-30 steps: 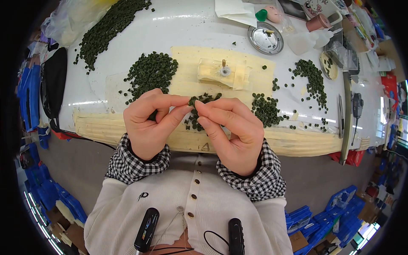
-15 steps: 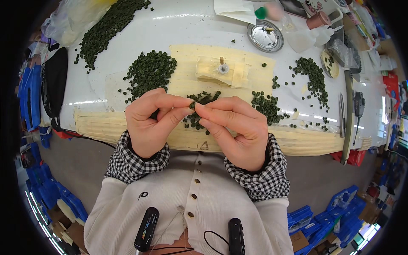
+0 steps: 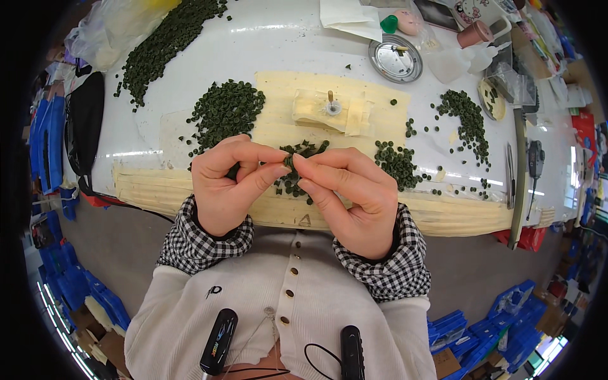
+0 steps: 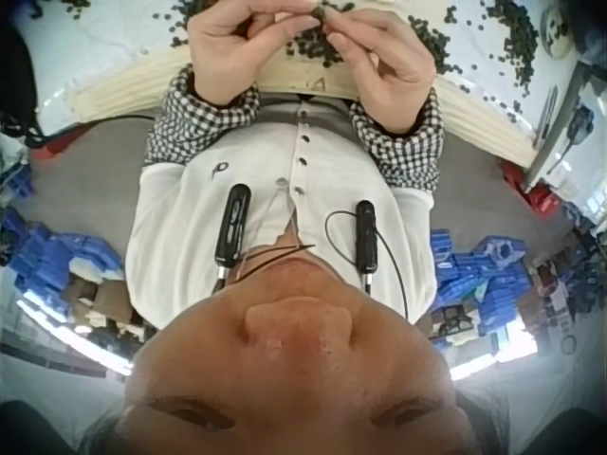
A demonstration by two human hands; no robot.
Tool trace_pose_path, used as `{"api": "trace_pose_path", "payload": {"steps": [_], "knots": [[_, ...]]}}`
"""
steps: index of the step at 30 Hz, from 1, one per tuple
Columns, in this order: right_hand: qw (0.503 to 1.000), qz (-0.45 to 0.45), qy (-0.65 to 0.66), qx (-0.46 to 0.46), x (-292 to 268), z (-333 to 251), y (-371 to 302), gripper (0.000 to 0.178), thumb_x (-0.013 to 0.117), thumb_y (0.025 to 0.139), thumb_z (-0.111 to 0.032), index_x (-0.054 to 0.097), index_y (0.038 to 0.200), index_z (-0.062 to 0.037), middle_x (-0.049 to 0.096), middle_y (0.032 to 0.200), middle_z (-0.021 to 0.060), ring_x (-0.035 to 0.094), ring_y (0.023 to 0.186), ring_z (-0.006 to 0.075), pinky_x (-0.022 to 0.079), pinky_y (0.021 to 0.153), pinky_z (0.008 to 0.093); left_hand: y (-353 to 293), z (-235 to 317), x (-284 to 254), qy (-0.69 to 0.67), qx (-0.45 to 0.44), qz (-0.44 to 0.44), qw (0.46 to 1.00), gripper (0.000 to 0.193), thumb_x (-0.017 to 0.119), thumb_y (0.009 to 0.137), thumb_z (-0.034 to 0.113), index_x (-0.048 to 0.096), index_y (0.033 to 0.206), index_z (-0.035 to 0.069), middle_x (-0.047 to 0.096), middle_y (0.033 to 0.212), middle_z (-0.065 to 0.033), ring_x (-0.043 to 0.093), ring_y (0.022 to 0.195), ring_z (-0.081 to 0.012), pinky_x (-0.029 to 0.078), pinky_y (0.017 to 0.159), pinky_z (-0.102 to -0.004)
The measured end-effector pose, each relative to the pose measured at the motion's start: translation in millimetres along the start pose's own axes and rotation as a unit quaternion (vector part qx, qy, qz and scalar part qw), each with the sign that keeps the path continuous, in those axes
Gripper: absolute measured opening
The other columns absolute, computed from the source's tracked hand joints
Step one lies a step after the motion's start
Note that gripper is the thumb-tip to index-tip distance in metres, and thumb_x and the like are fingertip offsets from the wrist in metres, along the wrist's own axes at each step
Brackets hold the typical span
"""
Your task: The person is sorting and inspecting small green plastic components at a workbench.
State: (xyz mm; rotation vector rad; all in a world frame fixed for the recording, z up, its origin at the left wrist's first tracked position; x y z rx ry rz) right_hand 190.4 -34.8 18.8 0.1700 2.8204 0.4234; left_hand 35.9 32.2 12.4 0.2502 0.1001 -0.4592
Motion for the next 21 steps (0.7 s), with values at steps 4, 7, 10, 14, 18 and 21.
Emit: {"api": "trace_pose_path", "payload": {"steps": [4, 7, 10, 14, 18, 21], "knots": [[1.000, -0.001, -0.014, -0.008, 0.2, -1.5, 0.5, 0.029, 0.066, 0.077, 0.006, 0.068, 0.105, -0.0014, 0.064, 0.094, 0.0101, 0.061, 0.080, 0.0152, 0.048, 0.067, 0.0229, -0.4, -1.5, -0.4, 0.001, 0.006, -0.002, 1.000, 0.019, 0.073, 0.070, -0.006, 0.069, 0.087, 0.001, 0.040, 0.055, 0.0049, 0.037, 0.054, -0.0051, 0.033, 0.053, -0.0214], [1.000, -0.004, -0.024, -0.016, -0.2, -2.8, 0.8, 0.029, 0.067, 0.077, 0.006, 0.068, 0.106, -0.0014, 0.064, 0.094, 0.0100, 0.061, 0.079, 0.0156, 0.048, 0.067, 0.0231, -0.4, -1.2, -0.6, 0.004, -0.001, -0.005, 1.000, 0.019, 0.073, 0.070, -0.006, 0.069, 0.087, 0.001, 0.040, 0.056, 0.0049, 0.037, 0.054, -0.0053, 0.034, 0.054, -0.0214], [0.999, 0.016, -0.037, -0.027, -5.1, -5.2, 3.1, 0.031, 0.068, 0.076, 0.005, 0.067, 0.106, -0.0013, 0.063, 0.093, 0.0101, 0.061, 0.079, 0.0164, 0.048, 0.068, 0.0237, -0.5, -1.4, -1.4, 0.010, -0.003, -0.008, 1.000, 0.020, 0.073, 0.070, -0.006, 0.069, 0.088, 0.001, 0.041, 0.056, 0.0049, 0.037, 0.055, -0.0053, 0.034, 0.054, -0.0212], [0.975, 0.085, -0.196, -0.065, -25.0, -24.7, 24.0, 0.030, 0.070, 0.074, 0.003, 0.067, 0.104, -0.0011, 0.060, 0.086, 0.0093, 0.059, 0.075, 0.0181, 0.047, 0.064, 0.0255, -1.7, -2.6, -2.4, 0.001, -0.004, 0.001, 1.000, 0.019, 0.073, 0.070, -0.006, 0.069, 0.088, 0.001, 0.041, 0.056, 0.0050, 0.038, 0.056, -0.0052, 0.034, 0.055, -0.0210], [0.935, 0.067, -0.332, -0.106, -31.2, -25.8, 52.8, 0.020, 0.071, 0.074, -0.003, 0.066, 0.093, -0.0015, 0.056, 0.080, 0.0091, 0.055, 0.071, 0.0224, 0.044, 0.061, 0.0303, -1.8, -3.6, -1.9, -0.022, -0.013, 0.008, 1.000, 0.018, 0.073, 0.071, -0.006, 0.069, 0.088, 0.001, 0.041, 0.056, 0.0051, 0.038, 0.056, -0.0051, 0.034, 0.055, -0.0211], [0.931, 0.046, -0.345, -0.112, -24.5, -19.2, 61.7, 0.014, 0.071, 0.075, -0.009, 0.064, 0.085, -0.0018, 0.055, 0.077, 0.0091, 0.053, 0.070, 0.0260, 0.043, 0.064, 0.0341, -1.5, -4.3, -1.8, -0.026, -0.012, 0.006, 1.000, 0.018, 0.073, 0.071, -0.006, 0.069, 0.088, 0.001, 0.041, 0.056, 0.0051, 0.038, 0.056, -0.0051, 0.034, 0.055, -0.0213]]}}
Point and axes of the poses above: each hand's wrist, its own y-axis towards the middle knuckle, its own x-axis out of the palm, z = x × y, the point moved 5 cm from there along y, towards the middle knuckle
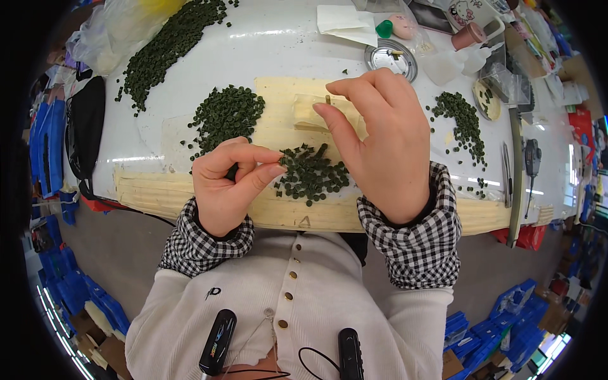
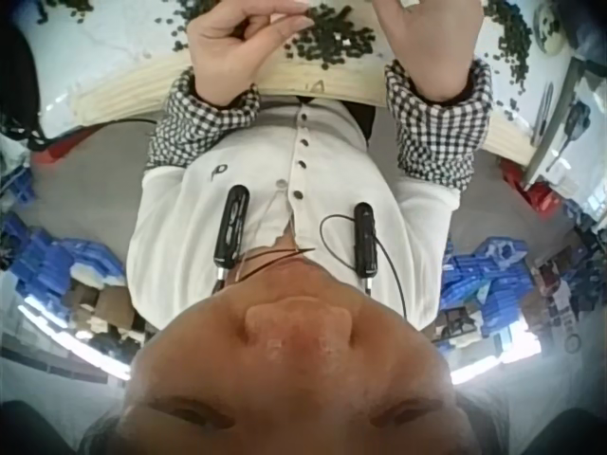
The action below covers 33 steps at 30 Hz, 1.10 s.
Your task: The person is sorting and inspecting small green plastic components at a workbench.
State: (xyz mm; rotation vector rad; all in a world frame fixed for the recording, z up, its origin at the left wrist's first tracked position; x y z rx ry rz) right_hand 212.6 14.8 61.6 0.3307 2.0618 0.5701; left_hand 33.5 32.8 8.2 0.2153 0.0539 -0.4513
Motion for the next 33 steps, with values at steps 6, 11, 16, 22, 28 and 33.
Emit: {"api": "trace_pose_path", "payload": {"steps": [6, 11, 16, 22, 28, 33], "knots": [[0.998, 0.058, 0.032, -0.024, -9.5, -5.2, -0.8, 0.011, 0.072, 0.073, -0.003, 0.065, 0.082, -0.0018, 0.057, 0.078, 0.0085, 0.056, 0.072, 0.0232, 0.044, 0.063, 0.0311, -0.4, -2.9, 0.3, -0.021, 0.016, 0.004, 1.000, 0.020, 0.073, 0.072, -0.003, 0.071, 0.090, 0.003, 0.038, 0.056, 0.0056, 0.034, 0.053, -0.0039, 0.031, 0.052, -0.0200], [0.985, 0.051, 0.155, -0.062, -29.4, -24.3, -5.5, 0.007, 0.064, 0.081, 0.002, 0.061, 0.086, 0.0046, 0.060, 0.085, 0.0099, 0.058, 0.074, 0.0178, 0.046, 0.065, 0.0266, 0.3, -2.8, 1.6, -0.026, 0.016, -0.003, 1.000, 0.020, 0.073, 0.072, -0.003, 0.071, 0.090, 0.003, 0.038, 0.055, 0.0056, 0.035, 0.053, -0.0039, 0.033, 0.053, -0.0201], [0.929, -0.094, 0.356, 0.027, 0.4, -21.7, -17.2, 0.015, 0.046, 0.097, -0.012, 0.046, 0.100, 0.0034, 0.056, 0.094, 0.0142, 0.062, 0.091, 0.0207, 0.049, 0.085, 0.0308, 0.8, -1.8, 1.5, -0.020, 0.019, -0.008, 1.000, 0.018, 0.073, 0.072, -0.003, 0.071, 0.089, 0.003, 0.038, 0.055, 0.0053, 0.036, 0.054, -0.0039, 0.034, 0.053, -0.0206], [0.927, -0.049, 0.370, 0.020, 5.9, -20.5, -18.4, 0.008, 0.056, 0.089, -0.002, 0.054, 0.092, 0.0042, 0.060, 0.087, 0.0116, 0.063, 0.075, 0.0197, 0.053, 0.069, 0.0275, 0.4, -1.1, 1.2, -0.023, 0.009, -0.008, 1.000, 0.018, 0.073, 0.072, -0.003, 0.071, 0.088, 0.003, 0.039, 0.055, 0.0051, 0.036, 0.053, -0.0039, 0.035, 0.054, -0.0206], [0.932, -0.039, 0.360, 0.006, 5.5, -19.8, -18.0, 0.006, 0.059, 0.086, 0.000, 0.056, 0.091, 0.0035, 0.060, 0.084, 0.0107, 0.063, 0.070, 0.0202, 0.053, 0.066, 0.0270, 0.6, -1.2, 1.4, -0.024, 0.013, -0.009, 1.000, 0.018, 0.073, 0.072, -0.004, 0.071, 0.088, 0.003, 0.039, 0.055, 0.0050, 0.037, 0.054, -0.0039, 0.035, 0.054, -0.0207], [0.938, -0.048, 0.344, -0.002, 4.3, -20.0, -17.6, 0.007, 0.059, 0.086, 0.000, 0.056, 0.091, 0.0032, 0.061, 0.084, 0.0103, 0.063, 0.070, 0.0198, 0.053, 0.065, 0.0266, 0.3, -1.6, 1.2, -0.025, 0.009, -0.008, 1.000, 0.018, 0.073, 0.072, -0.004, 0.071, 0.089, 0.003, 0.039, 0.056, 0.0051, 0.037, 0.054, -0.0038, 0.035, 0.054, -0.0206]]}}
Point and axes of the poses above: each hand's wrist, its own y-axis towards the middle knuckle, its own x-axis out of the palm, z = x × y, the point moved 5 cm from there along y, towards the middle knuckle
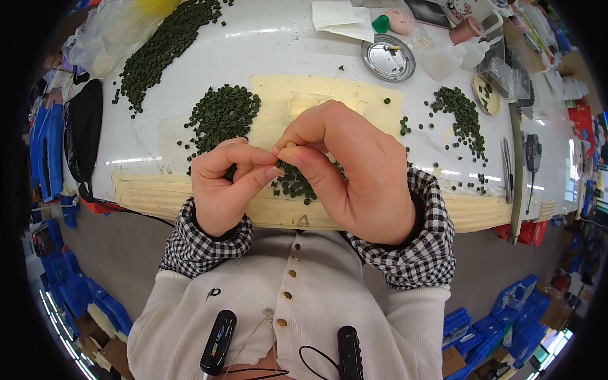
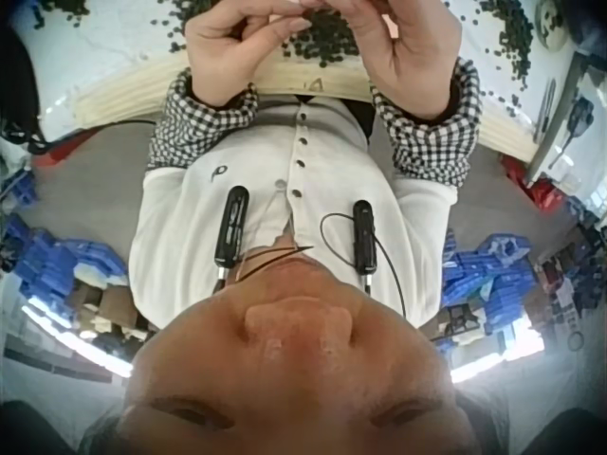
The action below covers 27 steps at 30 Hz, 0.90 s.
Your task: The person is sorting and inspecting small green plastic components at a workbench.
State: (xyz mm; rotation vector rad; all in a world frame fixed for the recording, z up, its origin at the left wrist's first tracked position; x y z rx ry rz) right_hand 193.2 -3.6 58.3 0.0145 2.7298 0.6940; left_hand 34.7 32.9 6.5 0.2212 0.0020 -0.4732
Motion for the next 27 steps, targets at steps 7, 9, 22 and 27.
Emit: {"api": "trace_pose_path", "payload": {"steps": [7, 9, 22, 27], "knots": [[0.993, 0.113, 0.010, 0.022, -9.0, 1.0, -0.3, 0.006, 0.059, 0.088, -0.001, 0.057, 0.091, 0.0034, 0.061, 0.085, 0.0096, 0.062, 0.072, 0.0171, 0.051, 0.068, 0.0252, -0.1, -0.6, -0.2, 0.005, -0.006, -0.003, 1.000, 0.019, 0.073, 0.072, -0.004, 0.071, 0.090, 0.003, 0.038, 0.056, 0.0054, 0.036, 0.054, -0.0037, 0.034, 0.054, -0.0200], [0.985, 0.147, -0.089, 0.005, -17.9, 4.0, -0.5, 0.007, 0.060, 0.088, -0.002, 0.057, 0.090, 0.0036, 0.061, 0.085, 0.0098, 0.062, 0.072, 0.0171, 0.050, 0.068, 0.0251, -0.1, -0.7, 0.0, 0.000, -0.005, -0.002, 1.000, 0.020, 0.073, 0.073, -0.004, 0.071, 0.091, 0.003, 0.037, 0.056, 0.0055, 0.035, 0.054, -0.0037, 0.034, 0.054, -0.0198], [0.930, 0.106, -0.351, -0.027, -15.6, 1.5, 0.9, 0.020, 0.067, 0.076, 0.002, 0.064, 0.095, -0.0014, 0.058, 0.083, 0.0107, 0.057, 0.074, 0.0266, 0.046, 0.065, 0.0319, -1.8, -2.3, -1.9, -0.024, -0.017, 0.018, 0.999, 0.021, 0.073, 0.073, -0.004, 0.070, 0.093, 0.002, 0.038, 0.057, 0.0053, 0.035, 0.054, -0.0037, 0.034, 0.054, -0.0195], [0.980, 0.043, -0.190, 0.049, 2.2, -12.9, -23.7, 0.027, 0.067, 0.074, 0.006, 0.067, 0.100, 0.0000, 0.060, 0.086, 0.0107, 0.058, 0.075, 0.0231, 0.047, 0.064, 0.0290, -2.1, -3.7, -2.4, -0.027, -0.025, 0.022, 0.999, 0.021, 0.072, 0.073, -0.004, 0.070, 0.093, 0.002, 0.038, 0.057, 0.0053, 0.035, 0.054, -0.0034, 0.033, 0.054, -0.0194]]}}
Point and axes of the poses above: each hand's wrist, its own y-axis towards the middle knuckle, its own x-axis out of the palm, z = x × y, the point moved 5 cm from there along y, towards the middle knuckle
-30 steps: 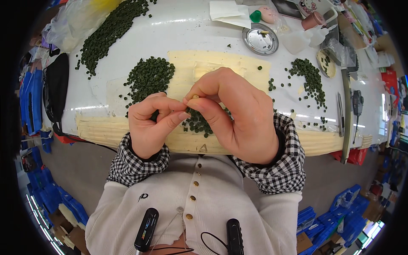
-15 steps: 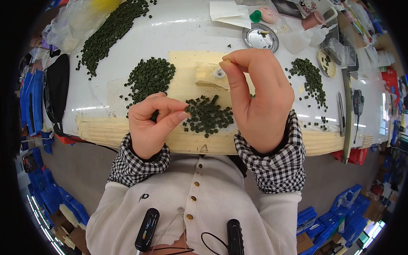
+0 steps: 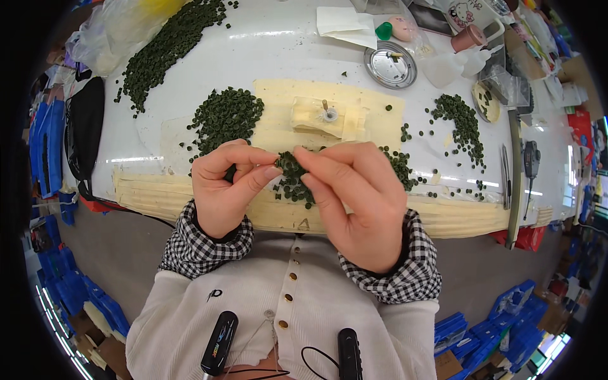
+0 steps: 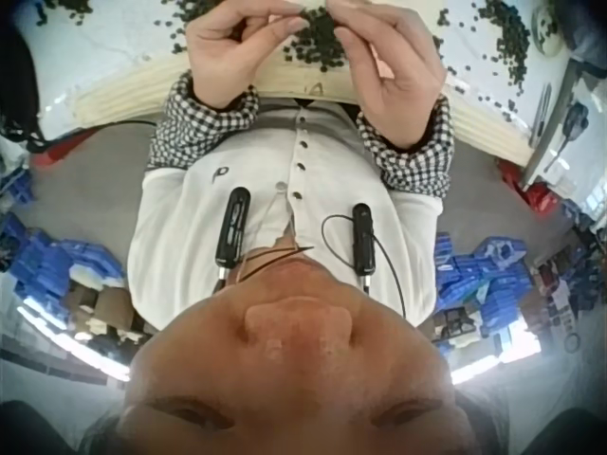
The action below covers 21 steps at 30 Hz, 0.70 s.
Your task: The person is sorting and inspecting small green plastic components at a workbench.
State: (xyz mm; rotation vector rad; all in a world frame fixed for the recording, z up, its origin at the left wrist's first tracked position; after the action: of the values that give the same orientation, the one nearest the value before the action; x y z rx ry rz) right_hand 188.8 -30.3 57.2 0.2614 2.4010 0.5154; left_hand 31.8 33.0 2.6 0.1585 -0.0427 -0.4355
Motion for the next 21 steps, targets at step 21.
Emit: {"api": "trace_pose_path", "payload": {"steps": [21], "knots": [[0.996, -0.029, 0.080, 0.019, 12.3, 9.2, -15.8, 0.028, 0.064, 0.078, 0.007, 0.066, 0.106, 0.0020, 0.061, 0.088, 0.0115, 0.059, 0.071, 0.0185, 0.048, 0.061, 0.0248, 1.2, 4.3, 5.0, 0.103, 0.041, -0.014, 0.994, 0.019, 0.072, 0.073, -0.002, 0.071, 0.090, 0.004, 0.039, 0.055, 0.0030, 0.035, 0.051, -0.0054, 0.029, 0.048, -0.0218]]}}
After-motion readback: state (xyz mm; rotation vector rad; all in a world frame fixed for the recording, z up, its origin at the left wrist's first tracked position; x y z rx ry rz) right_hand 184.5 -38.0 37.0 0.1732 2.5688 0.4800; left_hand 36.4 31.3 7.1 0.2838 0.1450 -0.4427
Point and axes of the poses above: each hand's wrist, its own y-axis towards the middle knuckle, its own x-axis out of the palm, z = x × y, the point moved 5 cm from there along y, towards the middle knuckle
